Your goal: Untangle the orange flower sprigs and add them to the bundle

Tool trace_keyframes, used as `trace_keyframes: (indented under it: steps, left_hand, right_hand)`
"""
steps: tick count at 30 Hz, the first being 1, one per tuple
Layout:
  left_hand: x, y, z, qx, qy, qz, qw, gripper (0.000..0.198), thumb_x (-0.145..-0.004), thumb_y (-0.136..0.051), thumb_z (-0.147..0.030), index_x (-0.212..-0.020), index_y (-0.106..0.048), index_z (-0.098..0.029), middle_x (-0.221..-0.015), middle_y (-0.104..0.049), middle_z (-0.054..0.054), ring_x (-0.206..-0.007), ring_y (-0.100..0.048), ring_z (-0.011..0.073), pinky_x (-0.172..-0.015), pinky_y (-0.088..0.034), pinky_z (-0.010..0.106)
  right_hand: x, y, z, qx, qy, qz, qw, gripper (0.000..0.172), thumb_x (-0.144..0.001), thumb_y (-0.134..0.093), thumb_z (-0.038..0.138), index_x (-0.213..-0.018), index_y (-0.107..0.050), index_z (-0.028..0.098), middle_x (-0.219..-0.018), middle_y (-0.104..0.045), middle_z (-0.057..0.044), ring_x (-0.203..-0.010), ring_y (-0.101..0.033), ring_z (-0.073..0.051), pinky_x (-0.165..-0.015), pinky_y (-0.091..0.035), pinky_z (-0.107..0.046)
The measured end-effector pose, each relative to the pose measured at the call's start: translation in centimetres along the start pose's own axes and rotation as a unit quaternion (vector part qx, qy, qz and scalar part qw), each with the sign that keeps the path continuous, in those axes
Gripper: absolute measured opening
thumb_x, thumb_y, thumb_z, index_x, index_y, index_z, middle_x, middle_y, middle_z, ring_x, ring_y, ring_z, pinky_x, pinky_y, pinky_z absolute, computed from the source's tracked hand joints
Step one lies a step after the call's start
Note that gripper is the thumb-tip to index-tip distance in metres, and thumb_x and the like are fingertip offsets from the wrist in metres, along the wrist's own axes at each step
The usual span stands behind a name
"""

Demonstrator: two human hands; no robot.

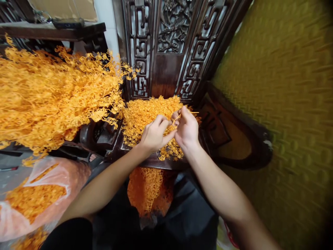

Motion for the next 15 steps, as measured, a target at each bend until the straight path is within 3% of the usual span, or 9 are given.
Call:
trace_keyframes:
  steps: [3,7,12,15]
  left_hand:
    - [0.0,-0.3,1.0,0.016,0.068,0.048,0.996,0.021,-0.095,-0.059,-0.037,-0.099,-0.064,-0.018,-0.122,-0.067,0.013,-0.088,-0.068,0.0171,-0.075,-0.055,0.032]
    - [1.4,-2.2,2.9,0.027,0.179,0.157,0.971,0.022,-0.092,-0.060,-0.037,-0.104,-0.062,-0.020,-0.090,-0.072,0.007,-0.077,-0.065,0.0192,-0.078,-0.052,0.035]
    - [3.8,-5.8,1.0,0.117,0.169,0.272,0.940,0.027,-0.087,-0.063,-0.045,-0.095,-0.063,-0.019,-0.085,-0.070,0.004,-0.079,-0.064,0.0207,-0.078,-0.050,0.034]
    - [4.1,-6.1,1.1,0.176,0.225,0.271,0.919,0.028,-0.088,-0.061,-0.046,-0.097,-0.063,-0.019,-0.075,-0.066,0.001,-0.068,-0.060,0.0174,-0.066,-0.046,0.030]
  right_hand:
    - [-0.2,0.0,0.4,0.012,0.027,0.012,0.999,0.045,-0.077,-0.081,0.050,-0.074,-0.045,0.022,-0.067,-0.046,0.005,-0.054,-0.037,-0.009,-0.052,-0.039,-0.025]
    - [-0.8,0.4,1.0,0.002,0.065,0.006,0.998,0.036,-0.079,-0.080,0.043,-0.078,-0.051,0.022,-0.075,-0.051,0.002,-0.063,-0.047,-0.010,-0.058,-0.044,-0.024]
    - [-1.9,0.5,0.8,0.014,0.055,0.057,0.997,0.033,-0.091,-0.062,0.055,-0.082,-0.052,0.025,-0.074,-0.051,-0.001,-0.070,-0.053,-0.016,-0.067,-0.053,-0.032]
    - [-1.4,0.6,3.3,0.132,0.133,0.083,0.979,0.033,-0.097,-0.049,0.057,-0.105,-0.061,0.027,-0.092,-0.062,-0.006,-0.090,-0.063,-0.021,-0.082,-0.057,-0.041]
Point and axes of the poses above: each hand's wrist, its own x-axis away from the middle knuckle, its own y-axis out of the back of the hand, z = x × y, the point moved 8 cm from there along -x, towards the middle knuckle
